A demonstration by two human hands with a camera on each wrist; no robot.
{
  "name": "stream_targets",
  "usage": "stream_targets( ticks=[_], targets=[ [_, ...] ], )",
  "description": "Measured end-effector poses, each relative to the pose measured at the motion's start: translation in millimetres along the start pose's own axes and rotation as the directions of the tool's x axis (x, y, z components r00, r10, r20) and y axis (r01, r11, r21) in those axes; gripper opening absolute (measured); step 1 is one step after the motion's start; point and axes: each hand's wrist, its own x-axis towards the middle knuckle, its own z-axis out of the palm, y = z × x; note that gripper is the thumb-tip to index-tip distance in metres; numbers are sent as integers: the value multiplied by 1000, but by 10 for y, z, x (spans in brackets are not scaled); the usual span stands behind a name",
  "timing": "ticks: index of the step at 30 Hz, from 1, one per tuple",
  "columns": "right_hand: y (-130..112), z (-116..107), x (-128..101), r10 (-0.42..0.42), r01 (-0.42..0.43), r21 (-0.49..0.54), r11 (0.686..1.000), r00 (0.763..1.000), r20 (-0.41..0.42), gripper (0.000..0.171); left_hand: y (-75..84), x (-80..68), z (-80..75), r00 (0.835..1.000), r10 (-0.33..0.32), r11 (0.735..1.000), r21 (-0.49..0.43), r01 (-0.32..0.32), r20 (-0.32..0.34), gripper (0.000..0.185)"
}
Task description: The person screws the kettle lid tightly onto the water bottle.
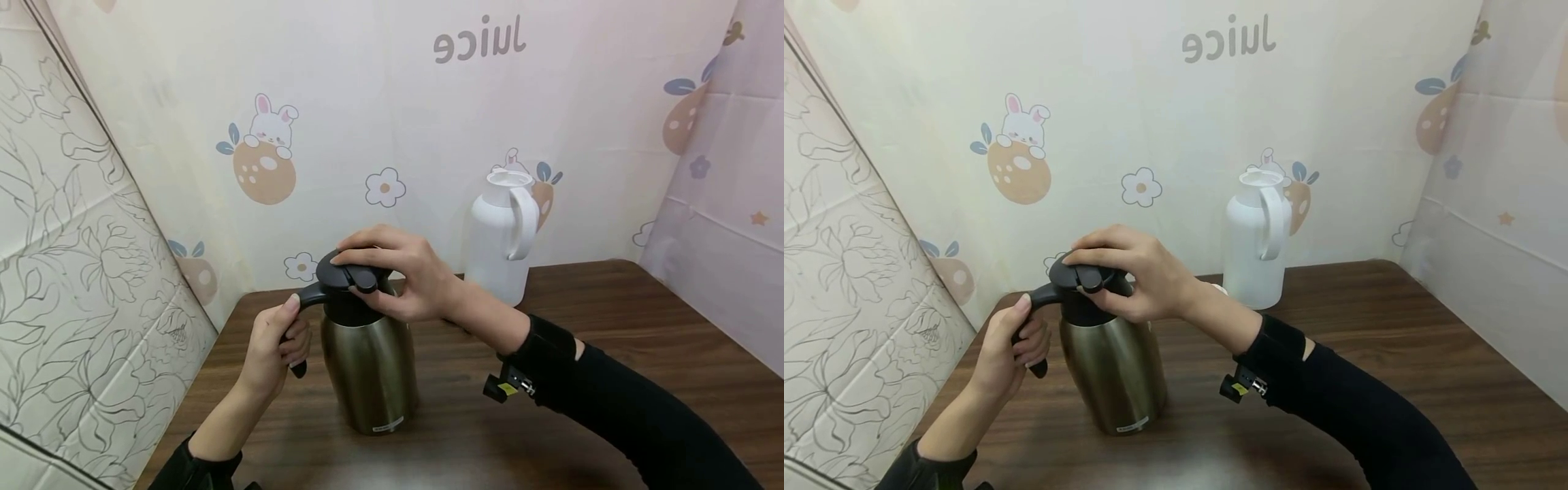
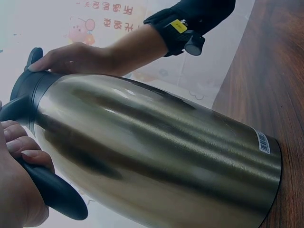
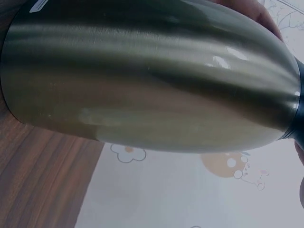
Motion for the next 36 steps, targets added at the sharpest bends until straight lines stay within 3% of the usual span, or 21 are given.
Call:
stream_targets(
  ticks=[17, 23, 28, 31, 36],
  targets=[
    [-118, -28, -6, 60, -60, -131, 990, 998, 1, 31, 3, -1, 7, 1000, -1, 1000, 0, 1, -9, 46],
    [-222, -25, -20, 106, -104, -256, 961, 994, -5, 33, 1, 1, 16, 1000, -2, 1000, 1, 2, -22, 47],
    [-283, -47, 27, 159, -137, -319, 938, 986, 42, 34, 4, 2, 13, 1000, -14, 1000, 3, 14, -25, 47],
    [-251, -67, 76, 143, -111, -292, 950, 986, 90, 37, 6, 0, 9, 1000, -21, 1000, 1, 21, -20, 47],
    [-97, -71, 133, 14, 1, -115, 993, 991, 132, 43, 10, 5, 5, 1000, -14, 1000, -4, 14, -9, 47]
  ],
)
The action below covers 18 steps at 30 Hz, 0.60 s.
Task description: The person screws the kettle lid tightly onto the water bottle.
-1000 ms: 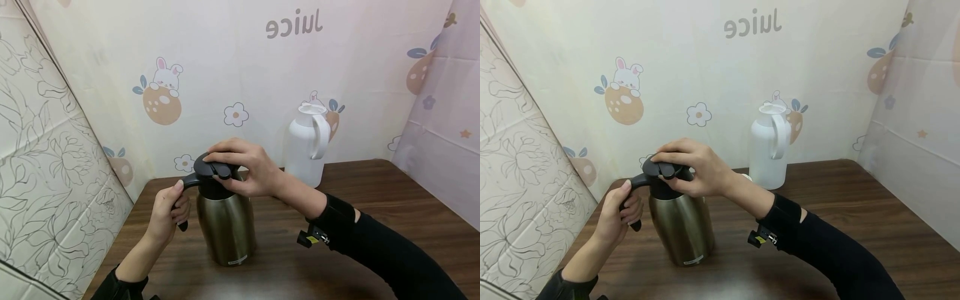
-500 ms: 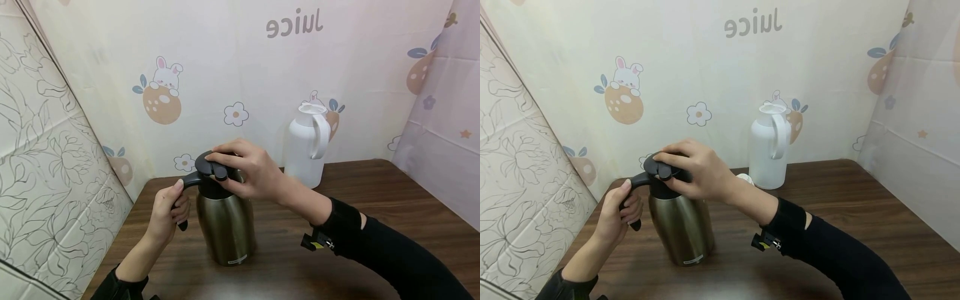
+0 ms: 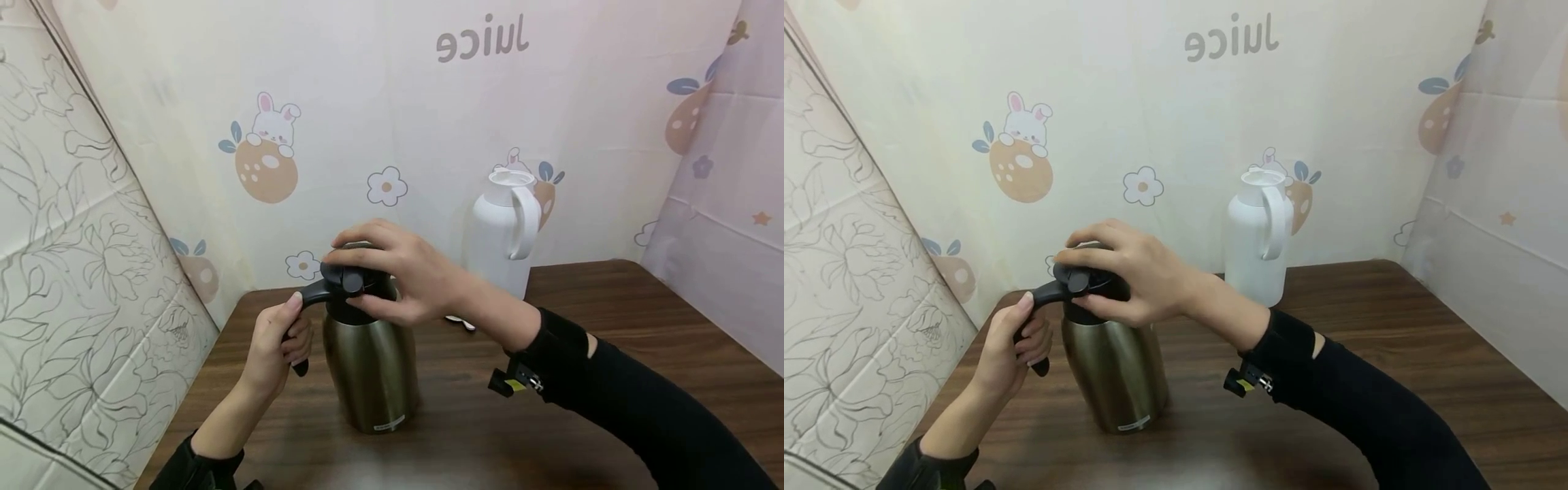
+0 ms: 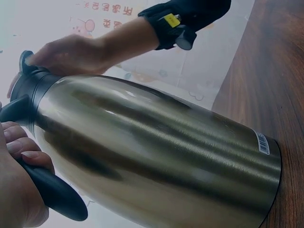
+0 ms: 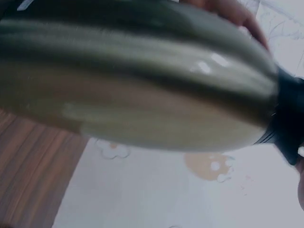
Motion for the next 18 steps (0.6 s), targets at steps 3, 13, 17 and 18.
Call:
stream_targets(
  ticks=[3, 13, 17, 18],
  targets=[
    [91, 41, 22, -89, 88, 58, 994, 996, 4, 45, -1, -9, -3, 1000, 1, 1000, 2, -1, -4, 48],
    [173, 125, -24, -153, 151, 25, 988, 986, 66, 60, -5, -4, 2, 1000, -8, 1000, 1, 8, -1, 48],
    [161, 131, -37, -116, 116, -4, 993, 990, 74, 59, 0, -4, 2, 1000, -6, 1000, 0, 6, -4, 48],
    [153, 134, -40, -104, 106, -17, 994, 992, 73, 57, 1, -2, 3, 1000, -7, 1000, 1, 7, -4, 48]
  ],
)
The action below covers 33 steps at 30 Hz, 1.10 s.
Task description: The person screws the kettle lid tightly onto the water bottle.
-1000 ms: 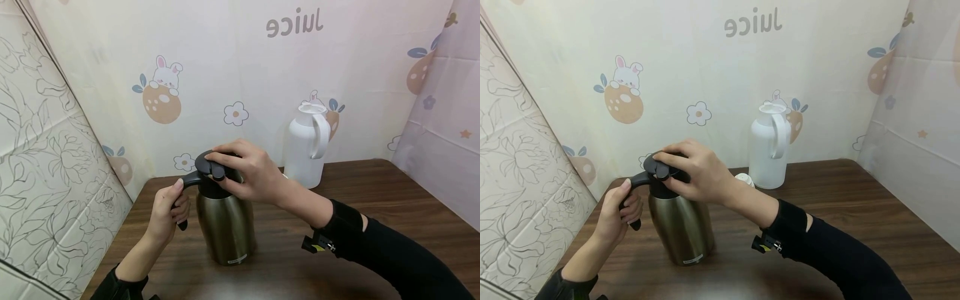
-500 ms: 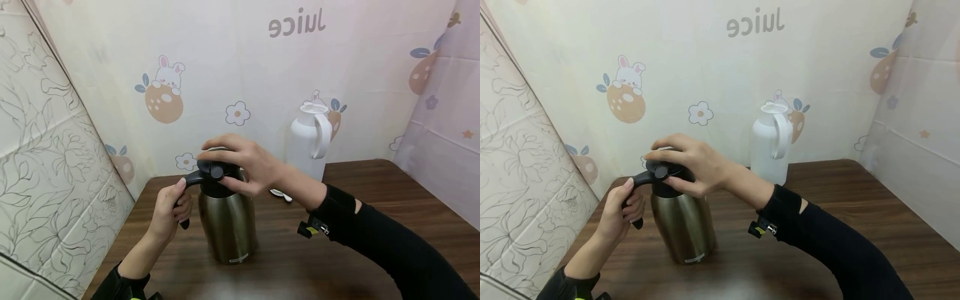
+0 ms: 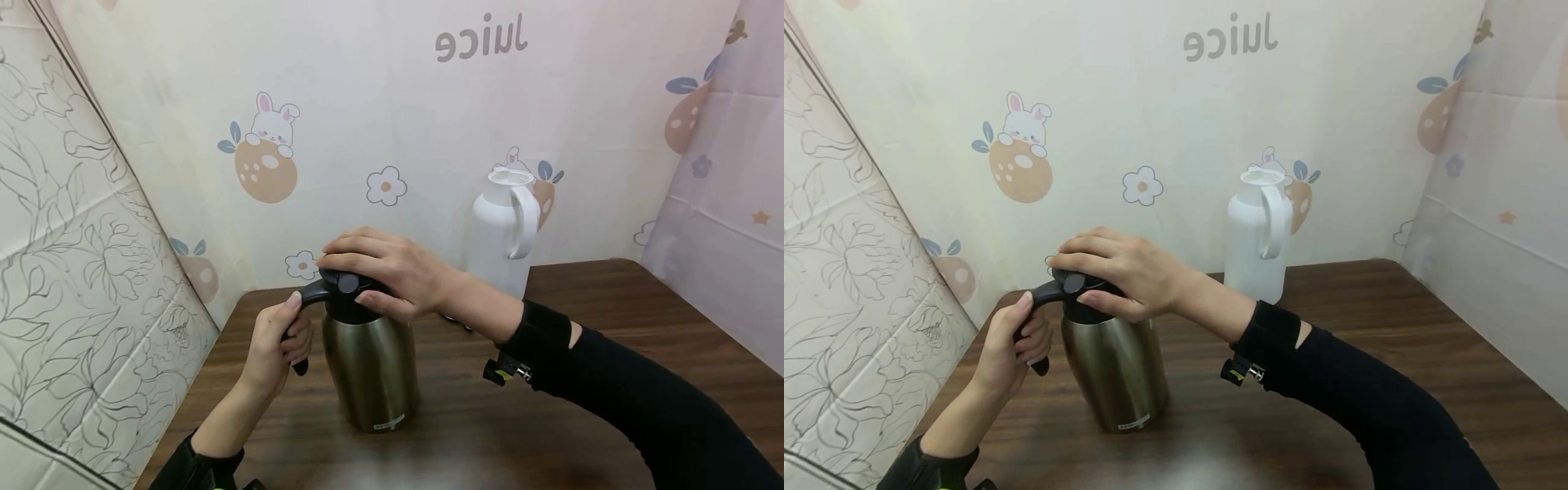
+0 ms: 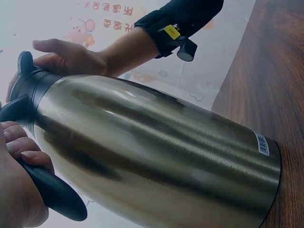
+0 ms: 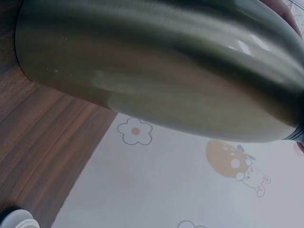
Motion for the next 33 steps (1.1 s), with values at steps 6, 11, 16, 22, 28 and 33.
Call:
stream_targets(
  ticks=[6, 11, 16, 22, 28, 33],
  targets=[
    [-76, 15, 28, 85, -86, -47, 995, 996, -23, 43, -2, 1, 0, 1000, -6, 1000, -2, 6, -6, 48],
    [-150, 31, 61, 193, -198, -87, 976, 979, -65, 39, -4, -3, 5, 1000, -14, 1000, -8, 14, -13, 48],
    [-296, 96, 122, 351, -370, -225, 901, 928, -123, 43, -1, -1, 5, 1000, 0, 1000, -9, 0, -1, 47],
    [-460, 119, 195, 465, -484, -337, 807, 874, -142, 44, 5, 7, -9, 1000, 14, 1000, -2, -14, 7, 47],
    [-425, 19, 176, 448, -447, -293, 845, 891, -68, 46, 8, -4, -9, 1000, 0, 1000, -2, 0, 1, 48],
    [-205, -102, 173, 207, -208, -144, 968, 978, -20, 40, 6, -2, -1, 1000, 3, 1000, -9, -3, 3, 47]
  ],
)
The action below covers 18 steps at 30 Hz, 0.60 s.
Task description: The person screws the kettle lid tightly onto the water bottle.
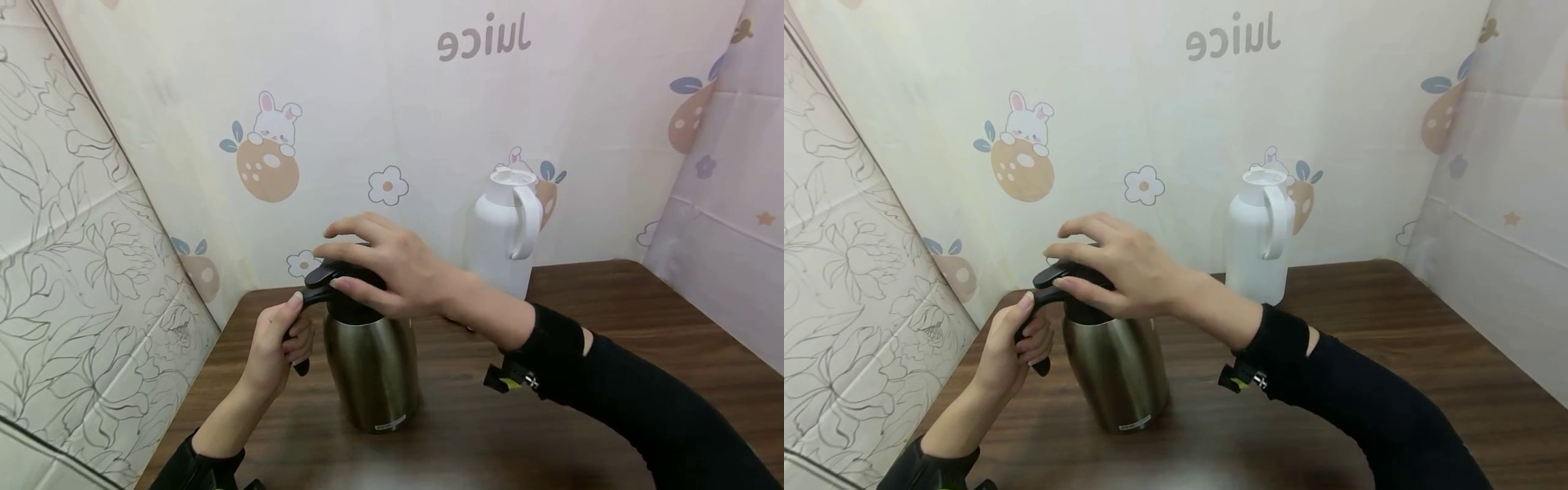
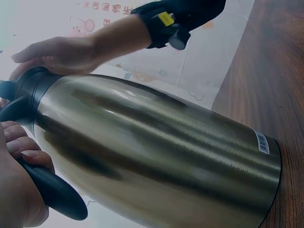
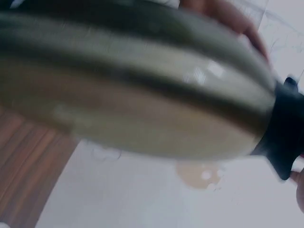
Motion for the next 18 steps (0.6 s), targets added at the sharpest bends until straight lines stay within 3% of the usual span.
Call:
stream_targets(
  ticks=[3, 6, 12, 18],
  targets=[
    [114, 1, 13, -133, 132, 91, 987, 991, 5, 40, -4, -1, 0, 1000, -2, 1000, -4, 2, -1, 47],
    [163, 27, -2, -182, 178, 163, 970, 983, 11, 39, -8, 0, -1, 1000, -5, 1000, -8, 5, -3, 46],
    [145, 66, -32, -157, 157, 207, 966, 988, -17, 36, -8, 6, 3, 1000, -5, 1000, 0, 5, -3, 46],
    [60, 79, -14, -105, 108, 94, 990, 994, -33, 35, -5, 1, -2, 1000, -5, 1000, 4, 5, -8, 46]
  ],
)
